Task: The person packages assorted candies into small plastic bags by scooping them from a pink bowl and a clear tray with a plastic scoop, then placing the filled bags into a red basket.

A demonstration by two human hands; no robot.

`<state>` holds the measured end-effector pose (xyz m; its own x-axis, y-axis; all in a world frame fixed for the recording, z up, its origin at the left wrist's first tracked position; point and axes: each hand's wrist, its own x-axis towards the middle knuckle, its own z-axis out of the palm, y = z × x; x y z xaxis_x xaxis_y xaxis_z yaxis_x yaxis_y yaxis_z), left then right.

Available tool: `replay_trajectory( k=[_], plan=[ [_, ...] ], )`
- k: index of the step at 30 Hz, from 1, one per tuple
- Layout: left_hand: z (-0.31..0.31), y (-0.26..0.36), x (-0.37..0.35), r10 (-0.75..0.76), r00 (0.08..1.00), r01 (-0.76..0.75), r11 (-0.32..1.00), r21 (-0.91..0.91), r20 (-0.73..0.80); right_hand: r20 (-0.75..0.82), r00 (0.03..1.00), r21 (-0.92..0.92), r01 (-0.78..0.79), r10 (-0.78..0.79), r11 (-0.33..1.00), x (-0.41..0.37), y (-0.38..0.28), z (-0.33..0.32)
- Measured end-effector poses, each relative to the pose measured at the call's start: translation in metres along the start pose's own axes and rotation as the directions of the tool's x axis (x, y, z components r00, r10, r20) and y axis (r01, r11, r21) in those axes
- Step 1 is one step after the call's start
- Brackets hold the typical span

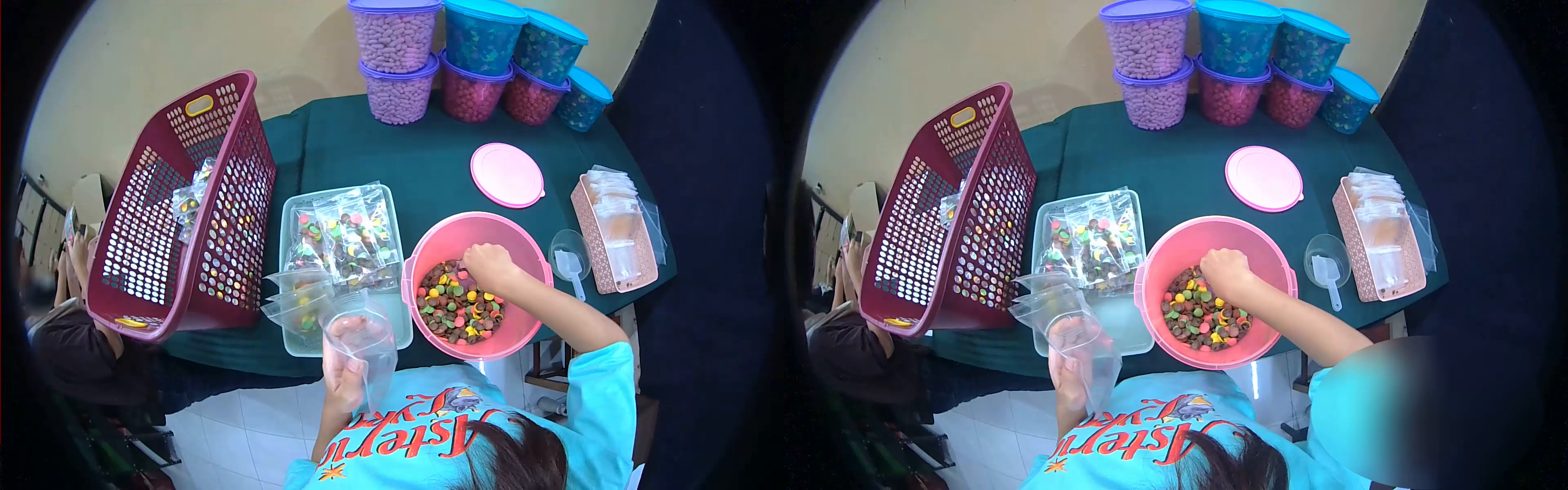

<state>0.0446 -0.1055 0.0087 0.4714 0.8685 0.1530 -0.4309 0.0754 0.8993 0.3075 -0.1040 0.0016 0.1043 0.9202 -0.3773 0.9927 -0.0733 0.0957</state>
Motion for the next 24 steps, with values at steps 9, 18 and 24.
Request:
replay_trajectory(
  k=[9, 18, 24],
  plan=[
    [0.008, -0.019, 0.012, 0.159, 0.973, -0.151, 0.987, -0.064, 0.167, 0.211, 0.961, -0.187, -0.14, 0.179, 0.972, 0.047, -0.015, 0.03],
    [-0.006, -0.008, 0.052, -0.176, 0.929, 0.142, 0.982, 0.124, 0.326, 0.066, 0.991, -0.018, 0.121, -0.119, 0.993, 0.041, -0.013, 0.014],
    [-0.006, -0.001, 0.074, -0.147, 0.94, 0.118, 0.987, 0.11, 0.309, 0.29, 0.949, 0.194, 0.067, -0.123, 0.979, 0.047, -0.009, 0.008]
  ],
)
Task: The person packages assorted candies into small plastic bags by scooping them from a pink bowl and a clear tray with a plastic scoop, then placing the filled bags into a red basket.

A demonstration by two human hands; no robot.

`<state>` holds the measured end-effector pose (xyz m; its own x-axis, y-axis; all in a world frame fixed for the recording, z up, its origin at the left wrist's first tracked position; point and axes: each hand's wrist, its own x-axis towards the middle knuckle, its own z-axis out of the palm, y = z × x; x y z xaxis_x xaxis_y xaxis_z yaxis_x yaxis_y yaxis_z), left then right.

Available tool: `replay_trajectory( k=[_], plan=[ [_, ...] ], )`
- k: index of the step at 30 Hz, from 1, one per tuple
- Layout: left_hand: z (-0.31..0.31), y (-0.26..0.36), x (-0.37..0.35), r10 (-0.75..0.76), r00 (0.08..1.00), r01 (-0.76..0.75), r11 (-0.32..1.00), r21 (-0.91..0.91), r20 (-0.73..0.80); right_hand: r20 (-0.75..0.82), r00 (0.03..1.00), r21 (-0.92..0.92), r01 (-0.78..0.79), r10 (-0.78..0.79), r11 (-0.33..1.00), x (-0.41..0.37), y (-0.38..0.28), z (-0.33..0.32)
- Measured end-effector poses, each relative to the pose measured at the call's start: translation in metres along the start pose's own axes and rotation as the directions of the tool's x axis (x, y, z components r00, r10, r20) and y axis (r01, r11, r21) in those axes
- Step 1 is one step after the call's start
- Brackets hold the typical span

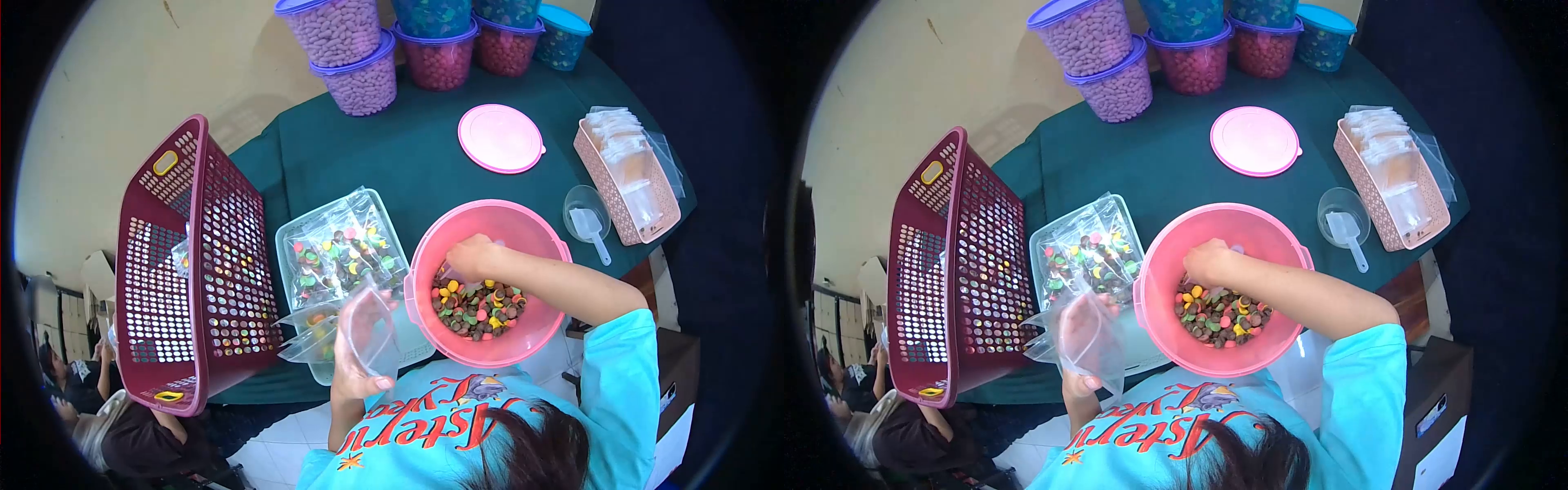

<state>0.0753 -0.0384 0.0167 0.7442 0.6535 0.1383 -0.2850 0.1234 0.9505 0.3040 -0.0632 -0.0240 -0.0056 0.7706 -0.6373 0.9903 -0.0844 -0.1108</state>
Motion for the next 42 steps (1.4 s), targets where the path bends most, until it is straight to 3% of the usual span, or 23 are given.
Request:
replay_trajectory(
  k=[2, 5, 6, 8, 9, 12, 14, 18, 20, 24, 26, 29, 31, 35, 37, 42],
  plan=[
    [-0.004, 0.0, 0.001, 0.02, 0.999, -0.02, 1.0, -0.016, -0.026, 0.034, 0.999, 0.03, 0.0, -0.001, 1.0, 0.01, 0.009, 0.014],
    [-0.014, -0.004, 0.005, 0.08, 0.966, -0.079, 0.997, -0.015, 0.244, 0.041, 0.998, 0.013, 0.042, -0.042, 0.999, 0.019, 0.01, 0.031],
    [-0.011, -0.001, 0.008, 0.086, 0.965, -0.085, 0.996, -0.015, 0.249, 0.023, 0.996, -0.031, 0.086, -0.085, 0.996, 0.02, 0.007, 0.035],
    [-0.001, 0.008, 0.011, -0.05, 0.917, -0.131, 0.899, 0.419, 0.395, 0.045, 0.995, -0.03, 0.088, -0.087, 0.996, 0.025, 0.006, 0.038],
    [0.004, 0.006, 0.012, -0.058, 0.913, -0.168, 0.848, 0.502, 0.403, 0.109, 0.99, -0.031, 0.091, -0.087, 0.995, 0.024, 0.002, 0.032],
    [0.011, 0.002, 0.007, -0.055, 0.949, -0.132, 0.825, 0.55, 0.31, 0.161, 0.983, -0.048, 0.098, -0.089, 0.994, 0.029, 0.0, 0.034],
    [0.006, -0.003, 0.004, -0.012, 0.956, -0.147, 0.842, 0.518, 0.292, 0.262, 0.929, 0.121, 0.237, -0.262, 0.964, 0.023, -0.001, 0.024],
    [0.004, -0.003, -0.002, 0.036, 0.966, -0.163, 0.852, 0.497, 0.255, 0.265, 0.922, 0.075, 0.271, -0.281, 0.96, 0.018, -0.007, 0.011],
    [0.001, -0.002, -0.006, 0.072, 0.969, -0.188, 0.839, 0.51, 0.238, 0.175, 0.931, 0.1, 0.307, -0.321, 0.946, 0.0, -0.005, -0.001],
    [-0.003, 0.001, -0.011, 0.113, 0.982, -0.181, 0.809, 0.559, 0.155, 0.212, 0.927, 0.207, 0.266, -0.309, 0.941, -0.028, -0.001, -0.027],
    [-0.004, 0.001, -0.012, 0.121, 0.985, -0.168, 0.807, 0.566, 0.119, 0.139, 0.932, 0.224, 0.299, -0.334, 0.928, -0.036, 0.011, -0.025],
    [-0.006, -0.003, -0.014, 0.136, 0.983, -0.183, 0.806, 0.563, 0.126, 0.025, 0.968, 0.282, 0.234, -0.251, 0.931, -0.05, 0.02, -0.023],
    [-0.006, -0.003, -0.015, 0.114, 0.986, -0.163, 0.807, 0.568, 0.121, -0.14, 0.962, 0.354, 0.269, -0.234, 0.896, -0.06, 0.023, -0.022],
    [-0.001, -0.004, -0.018, 0.104, 0.991, -0.131, 0.839, 0.528, 0.081, -0.279, 0.943, 0.38, 0.28, -0.179, 0.882, -0.084, 0.017, -0.03],
    [-0.001, -0.001, -0.015, 0.122, 0.99, -0.142, 0.755, 0.64, 0.077, -0.48, 0.866, 0.319, 0.321, -0.14, 0.892, -0.092, 0.019, -0.028],
    [0.003, 0.012, -0.01, 0.132, 0.972, -0.233, 0.646, 0.727, 0.194, -0.565, 0.825, 0.348, 0.267, -0.026, 0.899, -0.126, 0.011, -0.046]
  ],
)
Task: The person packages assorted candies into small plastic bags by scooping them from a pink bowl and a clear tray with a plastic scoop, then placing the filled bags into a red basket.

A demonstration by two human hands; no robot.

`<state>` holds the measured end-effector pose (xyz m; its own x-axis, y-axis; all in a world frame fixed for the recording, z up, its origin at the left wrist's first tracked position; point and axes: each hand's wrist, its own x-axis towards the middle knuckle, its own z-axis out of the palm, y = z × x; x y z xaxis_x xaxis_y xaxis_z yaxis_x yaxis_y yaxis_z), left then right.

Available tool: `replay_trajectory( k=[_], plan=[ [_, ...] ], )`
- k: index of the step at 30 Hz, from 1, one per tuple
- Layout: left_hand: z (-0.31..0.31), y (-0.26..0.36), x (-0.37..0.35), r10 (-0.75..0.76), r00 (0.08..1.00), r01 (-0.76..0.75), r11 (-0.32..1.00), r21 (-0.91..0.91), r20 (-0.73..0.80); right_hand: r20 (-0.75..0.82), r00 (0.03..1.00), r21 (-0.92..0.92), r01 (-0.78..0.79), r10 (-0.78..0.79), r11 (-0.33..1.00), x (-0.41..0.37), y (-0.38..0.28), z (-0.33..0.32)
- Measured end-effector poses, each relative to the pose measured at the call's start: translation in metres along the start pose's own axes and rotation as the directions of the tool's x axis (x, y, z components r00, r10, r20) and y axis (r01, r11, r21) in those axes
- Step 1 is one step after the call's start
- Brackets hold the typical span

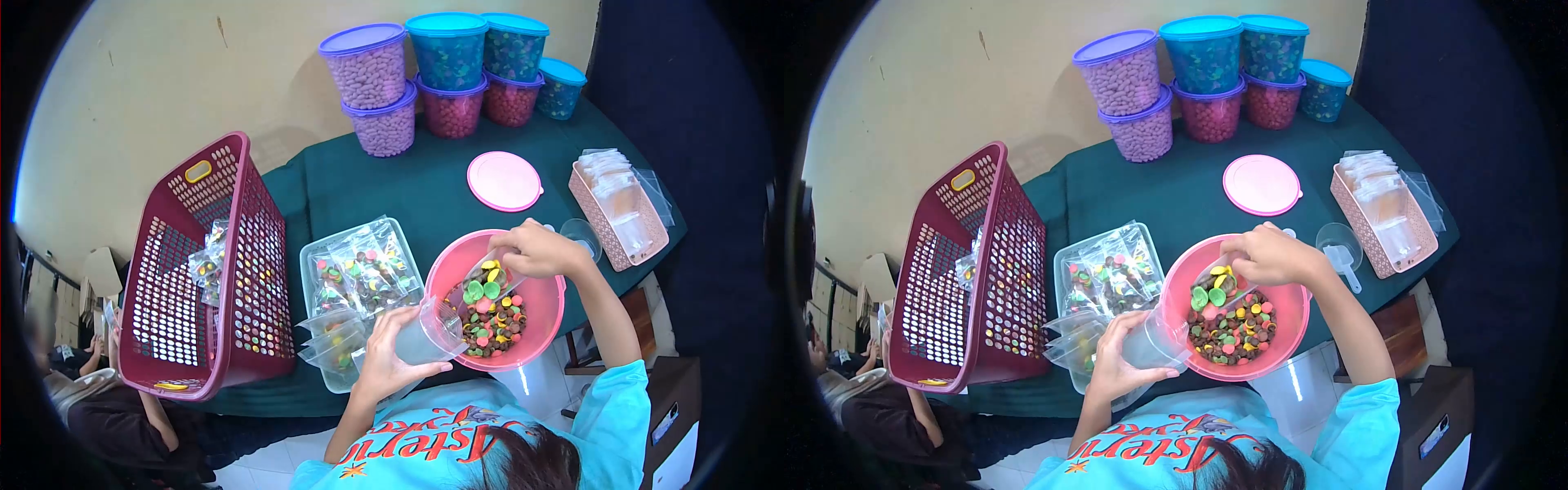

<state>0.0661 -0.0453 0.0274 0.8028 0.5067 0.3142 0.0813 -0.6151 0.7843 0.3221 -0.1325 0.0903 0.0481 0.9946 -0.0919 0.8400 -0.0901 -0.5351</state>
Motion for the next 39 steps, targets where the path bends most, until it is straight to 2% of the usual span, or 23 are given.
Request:
replay_trajectory(
  k=[2, 6, 8, 11, 13, 15, 16, 18, 20, 23, 25, 26, 28, 32, 39],
  plan=[
    [0.001, 0.002, 0.002, 0.011, 1.0, -0.011, 1.0, 0.02, 0.005, 0.005, 0.999, 0.046, -0.036, 0.036, 0.998, -0.003, -0.01, -0.008],
    [0.004, 0.009, 0.007, 0.011, 1.0, -0.011, 0.999, 0.041, -0.007, 0.025, 1.0, 0.081, 0.005, -0.007, 0.997, 0.0, -0.024, -0.011],
    [0.006, 0.012, 0.007, 0.005, 1.0, -0.005, 1.0, 0.026, -0.021, 0.031, 0.996, -0.023, 0.085, -0.084, 0.996, 0.004, -0.026, -0.008],
    [0.01, 0.017, 0.006, -0.002, 0.997, 0.003, 1.0, 0.017, -0.079, 0.017, 0.993, -0.107, 0.121, -0.119, 0.987, 0.008, -0.027, -0.005],
    [0.014, 0.019, 0.005, 0.036, 0.988, -0.021, 0.995, 0.099, -0.149, 0.002, 0.989, -0.154, 0.147, -0.148, 0.977, 0.01, -0.029, -0.004],
    [0.021, 0.02, 0.005, 0.034, 0.984, -0.016, 0.994, 0.107, -0.174, -0.001, 0.992, -0.396, 0.118, -0.13, 0.911, 0.01, -0.036, -0.006],
    [0.023, 0.02, 0.004, 0.034, 0.981, -0.013, 0.994, 0.112, -0.19, 0.003, 0.991, -0.399, 0.125, -0.136, 0.908, 0.009, -0.04, -0.006],
    [0.028, 0.023, 0.005, 0.034, 0.979, -0.01, 0.993, 0.12, -0.2, 0.006, 0.979, -0.535, 0.176, -0.204, 0.826, 0.008, -0.046, -0.006],
    [0.031, 0.026, 0.005, 0.035, 0.977, -0.008, 0.992, 0.129, -0.21, 0.026, 0.968, -0.509, 0.227, -0.249, 0.831, 0.008, -0.046, -0.006],
    [0.035, 0.029, 0.004, 0.008, 0.975, 0.027, 0.988, 0.154, -0.222, 0.011, 0.96, -0.564, 0.237, -0.28, 0.791, 0.01, -0.048, -0.008],
    [0.037, 0.027, 0.003, -0.019, 0.973, 0.052, 0.989, 0.138, -0.229, 0.147, 0.964, -0.495, 0.267, -0.223, 0.827, 0.013, -0.051, -0.012],
    [0.038, 0.028, 0.002, -0.023, 0.971, 0.058, 0.989, 0.139, -0.238, 0.154, 0.961, -0.495, 0.276, -0.23, 0.824, 0.013, -0.051, -0.012],
    [0.039, 0.028, 0.001, -0.028, 0.967, 0.065, 0.988, 0.137, -0.253, 0.052, 0.961, -0.569, 0.252, -0.272, 0.783, 0.013, -0.051, -0.009],
    [0.038, 0.027, 0.001, -0.045, 0.964, 0.081, 0.988, 0.128, -0.261, 0.108, 0.965, -0.606, 0.253, -0.237, 0.754, 0.016, -0.059, -0.008],
    [0.028, 0.022, 0.004, -0.06, 0.975, 0.084, 0.991, 0.104, -0.216, 0.063, 0.967, -0.622, 0.231, -0.247, 0.748, 0.02, -0.066, -0.006]
  ],
)
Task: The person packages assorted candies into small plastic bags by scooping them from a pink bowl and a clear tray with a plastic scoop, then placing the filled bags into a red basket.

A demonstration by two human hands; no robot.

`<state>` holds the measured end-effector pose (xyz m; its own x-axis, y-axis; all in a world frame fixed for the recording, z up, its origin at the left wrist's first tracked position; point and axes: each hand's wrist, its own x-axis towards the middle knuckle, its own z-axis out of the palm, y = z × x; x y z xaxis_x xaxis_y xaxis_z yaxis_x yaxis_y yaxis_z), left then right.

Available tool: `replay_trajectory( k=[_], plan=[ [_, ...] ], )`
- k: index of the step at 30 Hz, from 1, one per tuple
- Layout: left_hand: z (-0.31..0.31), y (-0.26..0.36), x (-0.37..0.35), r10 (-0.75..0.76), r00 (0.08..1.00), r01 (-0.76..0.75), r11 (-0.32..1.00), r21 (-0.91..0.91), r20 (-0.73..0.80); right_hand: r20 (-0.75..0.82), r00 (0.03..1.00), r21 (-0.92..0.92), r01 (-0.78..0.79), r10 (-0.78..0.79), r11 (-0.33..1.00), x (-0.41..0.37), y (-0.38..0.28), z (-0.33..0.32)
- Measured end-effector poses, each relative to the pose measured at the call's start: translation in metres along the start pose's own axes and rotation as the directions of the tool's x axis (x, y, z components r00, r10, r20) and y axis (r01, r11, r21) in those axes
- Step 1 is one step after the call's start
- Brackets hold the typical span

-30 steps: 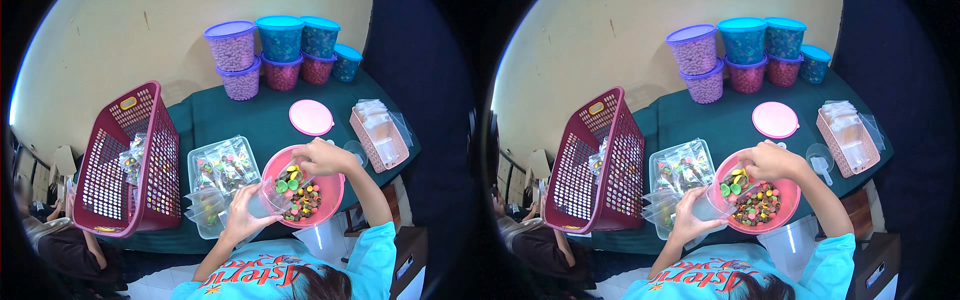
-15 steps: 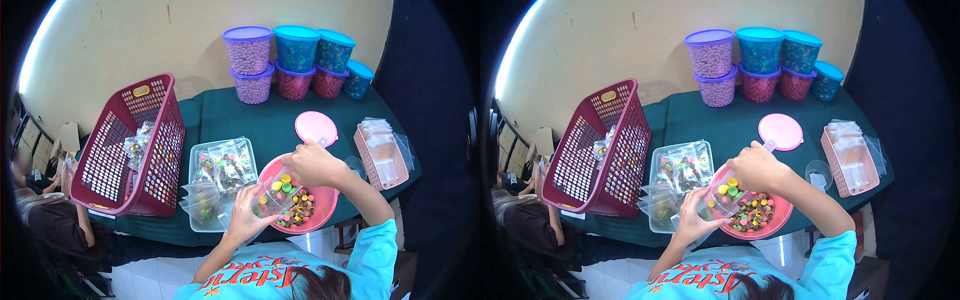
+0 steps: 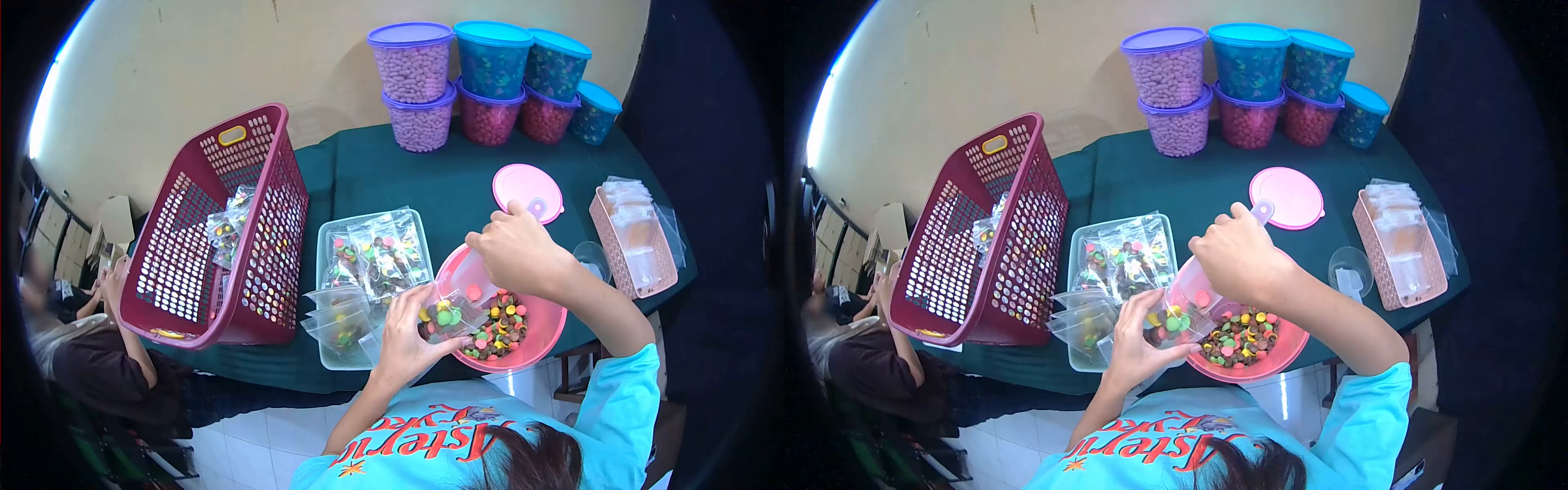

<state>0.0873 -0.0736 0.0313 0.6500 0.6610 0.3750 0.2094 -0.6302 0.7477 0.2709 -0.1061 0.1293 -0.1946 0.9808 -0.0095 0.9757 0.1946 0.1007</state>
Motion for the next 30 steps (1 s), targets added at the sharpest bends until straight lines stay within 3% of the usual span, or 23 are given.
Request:
replay_trajectory(
  k=[4, 8, 10, 13, 14, 15, 16, 17, 19, 21, 23, 26, 30],
  plan=[
    [-0.004, -0.008, 0.006, 0.0, 0.999, 0.001, 1.0, -0.027, 0.051, -0.036, 0.997, -0.096, -0.066, 0.063, 0.993, 0.003, -0.01, -0.002],
    [-0.008, -0.019, 0.014, 0.036, 0.997, -0.033, 0.999, -0.035, 0.071, 0.042, 0.989, -0.048, -0.14, 0.142, 0.989, 0.0, -0.01, -0.012],
    [-0.011, -0.028, 0.015, 0.049, 0.995, -0.044, 0.997, -0.067, 0.086, -0.091, 0.956, -0.09, -0.288, 0.28, 0.953, -0.007, -0.002, -0.012],
    [-0.026, -0.042, 0.015, 0.041, 0.987, -0.019, 0.99, -0.138, 0.154, -0.076, 0.901, -0.059, -0.431, 0.427, 0.9, -0.019, 0.008, -0.007],
    [-0.029, -0.049, 0.012, -0.124, 0.957, 0.24, 0.843, -0.482, 0.261, 0.061, 0.893, -0.036, -0.445, 0.446, 0.895, -0.02, 0.009, 0.0],
    [-0.033, -0.055, 0.011, -0.229, 0.881, 0.469, 0.524, -0.711, 0.413, 0.07, 0.89, -0.033, -0.45, 0.451, 0.893, -0.02, 0.008, 0.011],
    [-0.04, -0.057, 0.01, -0.179, 0.854, 0.519, 0.37, -0.771, 0.489, 0.18, 0.89, -0.036, -0.42, 0.419, 0.907, -0.019, 0.006, 0.026],
    [-0.04, -0.054, 0.011, -0.182, 0.85, 0.525, 0.366, -0.768, 0.494, 0.287, 0.879, -0.034, -0.387, 0.38, 0.921, -0.018, 0.004, 0.042],
    [-0.038, -0.048, 0.015, -0.149, 0.898, 0.43, 0.096, -0.898, 0.414, 0.289, 0.877, -0.086, -0.375, 0.384, 0.923, -0.014, 0.005, 0.079],
    [-0.033, -0.058, 0.014, -0.101, 0.903, 0.429, 0.13, -0.894, 0.418, 0.283, 0.88, -0.139, -0.355, 0.38, 0.925, -0.006, 0.009, 0.108],
    [-0.03, -0.06, 0.011, -0.029, 0.892, 0.447, -0.083, -0.891, 0.451, 0.425, 0.815, -0.237, -0.321, 0.395, 0.917, 0.005, 0.011, 0.128],
    [-0.027, -0.058, 0.001, -0.055, 0.88, 0.47, -0.045, -0.881, 0.472, 0.557, 0.772, -0.209, -0.228, 0.307, 0.951, 0.021, 0.011, 0.142],
    [-0.022, -0.055, -0.016, -0.154, 0.891, 0.424, -0.051, -0.904, 0.427, 0.567, 0.798, -0.196, -0.108, 0.202, 0.975, 0.032, 0.008, 0.159]
  ],
)
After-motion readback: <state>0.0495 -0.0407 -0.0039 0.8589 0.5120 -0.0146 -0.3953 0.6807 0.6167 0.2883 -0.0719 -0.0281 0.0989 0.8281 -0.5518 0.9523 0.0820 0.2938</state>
